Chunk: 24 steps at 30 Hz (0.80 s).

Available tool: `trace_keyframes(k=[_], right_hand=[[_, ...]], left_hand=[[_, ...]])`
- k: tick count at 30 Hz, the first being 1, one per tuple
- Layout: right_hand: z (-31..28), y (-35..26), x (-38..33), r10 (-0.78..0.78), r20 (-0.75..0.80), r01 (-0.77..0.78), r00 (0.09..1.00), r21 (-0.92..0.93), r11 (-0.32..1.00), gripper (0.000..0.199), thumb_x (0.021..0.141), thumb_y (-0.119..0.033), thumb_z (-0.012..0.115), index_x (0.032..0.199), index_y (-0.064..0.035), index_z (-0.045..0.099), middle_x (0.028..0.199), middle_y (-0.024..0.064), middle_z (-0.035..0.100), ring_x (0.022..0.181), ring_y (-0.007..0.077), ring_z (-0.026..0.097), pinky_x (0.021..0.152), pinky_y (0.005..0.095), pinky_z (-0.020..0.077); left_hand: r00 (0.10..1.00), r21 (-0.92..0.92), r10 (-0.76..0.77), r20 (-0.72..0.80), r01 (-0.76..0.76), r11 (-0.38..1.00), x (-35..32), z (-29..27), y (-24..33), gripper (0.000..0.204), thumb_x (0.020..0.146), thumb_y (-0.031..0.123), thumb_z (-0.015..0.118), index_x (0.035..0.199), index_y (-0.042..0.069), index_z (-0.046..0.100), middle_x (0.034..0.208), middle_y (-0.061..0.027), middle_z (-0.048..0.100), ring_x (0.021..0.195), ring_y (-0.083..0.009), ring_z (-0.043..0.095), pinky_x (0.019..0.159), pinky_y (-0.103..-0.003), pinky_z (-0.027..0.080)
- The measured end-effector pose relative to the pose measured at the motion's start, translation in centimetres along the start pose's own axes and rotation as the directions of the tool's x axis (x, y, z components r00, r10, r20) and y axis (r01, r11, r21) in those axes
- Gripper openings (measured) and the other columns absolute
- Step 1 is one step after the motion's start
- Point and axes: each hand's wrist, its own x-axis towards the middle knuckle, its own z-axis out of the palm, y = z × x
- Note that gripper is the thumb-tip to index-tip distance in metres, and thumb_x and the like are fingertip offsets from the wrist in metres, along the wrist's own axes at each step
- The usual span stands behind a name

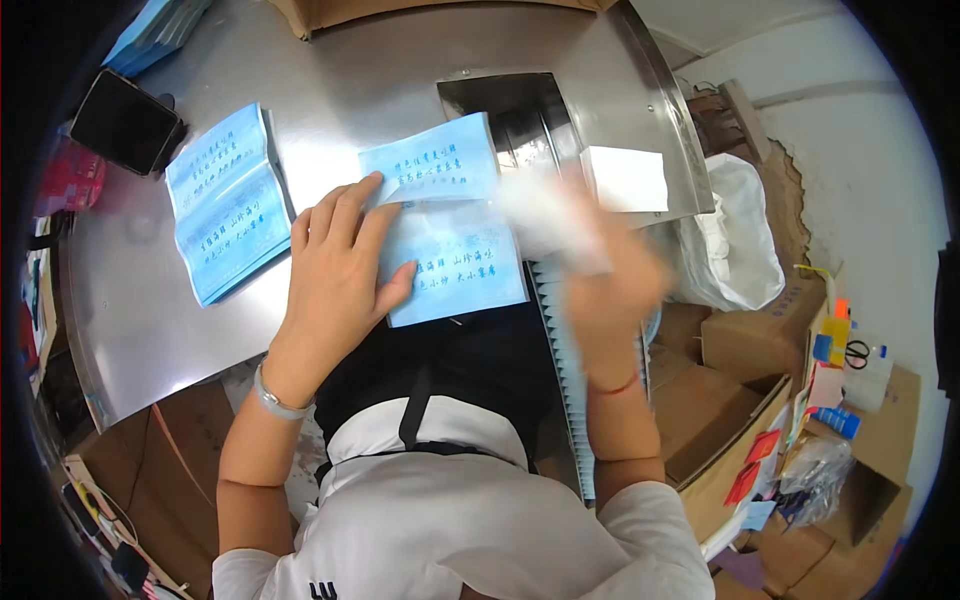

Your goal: Sorting and arranging blue and white paper sheets on a table and placing them into boxes.

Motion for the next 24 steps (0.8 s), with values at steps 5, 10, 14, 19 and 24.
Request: trace_keyframes(k=[5, 10, 14, 19, 24], right_hand=[[-0.1, 6.3, 1.2, -0.069, -0.27, -0.018, 0.96, -0.304, 0.952, 0.029, 0.085, 0.004, 0.062, 0.114, 0.0038, 0.068, 0.122, 0.0194, 0.066, 0.12, 0.0354, 0.059, 0.096, 0.04, 0.0494], [1.9, 6.5, 0.7, -0.02, -0.25, -0.081, 0.968, -0.387, 0.919, 0.032, 0.089, -0.011, 0.069, 0.116, 0.0055, 0.066, 0.127, 0.0201, 0.063, 0.131, 0.0426, 0.047, 0.106, 0.0443, 0.0411], [3.5, 7.8, -1.0, 0.056, -0.11, -0.109, 0.992, -0.566, 0.817, 0.034, 0.09, -0.02, 0.066, 0.118, -0.0009, 0.067, 0.125, 0.0147, 0.063, 0.119, 0.0372, 0.053, 0.112, 0.0527, 0.0316], [2.8, 7.6, 0.1, 0.044, -0.165, -0.12, 0.985, -0.489, 0.864, 0.026, 0.087, -0.016, 0.066, 0.109, -0.004, 0.071, 0.105, 0.0097, 0.062, 0.097, 0.0311, 0.054, 0.097, 0.0506, 0.0415], [1.2, 8.4, 0.1, 0.007, -0.061, -0.03, 0.998, -0.395, 0.918, 0.026, 0.08, -0.004, 0.067, 0.106, -0.0021, 0.071, 0.102, 0.0105, 0.061, 0.095, 0.031, 0.056, 0.083, 0.0387, 0.0464]], left_hand=[[0.998, -0.042, -0.033, -0.046, 0.031, 0.999, -0.5, 0.8, 0.0, 0.037, 0.077, 0.027, 0.071, 0.104, 0.007, 0.058, 0.141, -0.0162, 0.048, 0.129, -0.0371, 0.042, 0.108, -0.048, 0.03], [0.999, -0.049, -0.034, -0.038, 0.032, 0.998, -0.4, 0.9, 0.1, 0.032, 0.078, 0.026, 0.07, 0.101, 0.008, 0.057, 0.142, -0.017, 0.048, 0.13, -0.0371, 0.041, 0.108, -0.048, 0.029], [0.998, -0.027, -0.023, -0.06, 0.021, 0.999, -0.4, 0.5, 0.2, 0.036, 0.072, 0.022, 0.076, 0.099, 0.007, 0.057, 0.136, -0.0178, 0.051, 0.125, -0.0373, 0.045, 0.105, -0.048, 0.033], [0.995, -0.082, -0.029, -0.098, 0.021, 0.996, -0.8, 0.8, -0.1, 0.039, 0.073, 0.021, 0.076, 0.103, 0.007, 0.056, 0.136, -0.0184, 0.051, 0.125, -0.0381, 0.045, 0.104, -0.049, 0.034], [0.976, -0.207, -0.076, -0.204, 0.033, 0.978, -0.6, 0.7, 0.5, 0.041, 0.075, 0.019, 0.075, 0.109, 0.006, 0.057, 0.137, -0.019, 0.05, 0.13, -0.0397, 0.043, 0.105, -0.05, 0.036]])
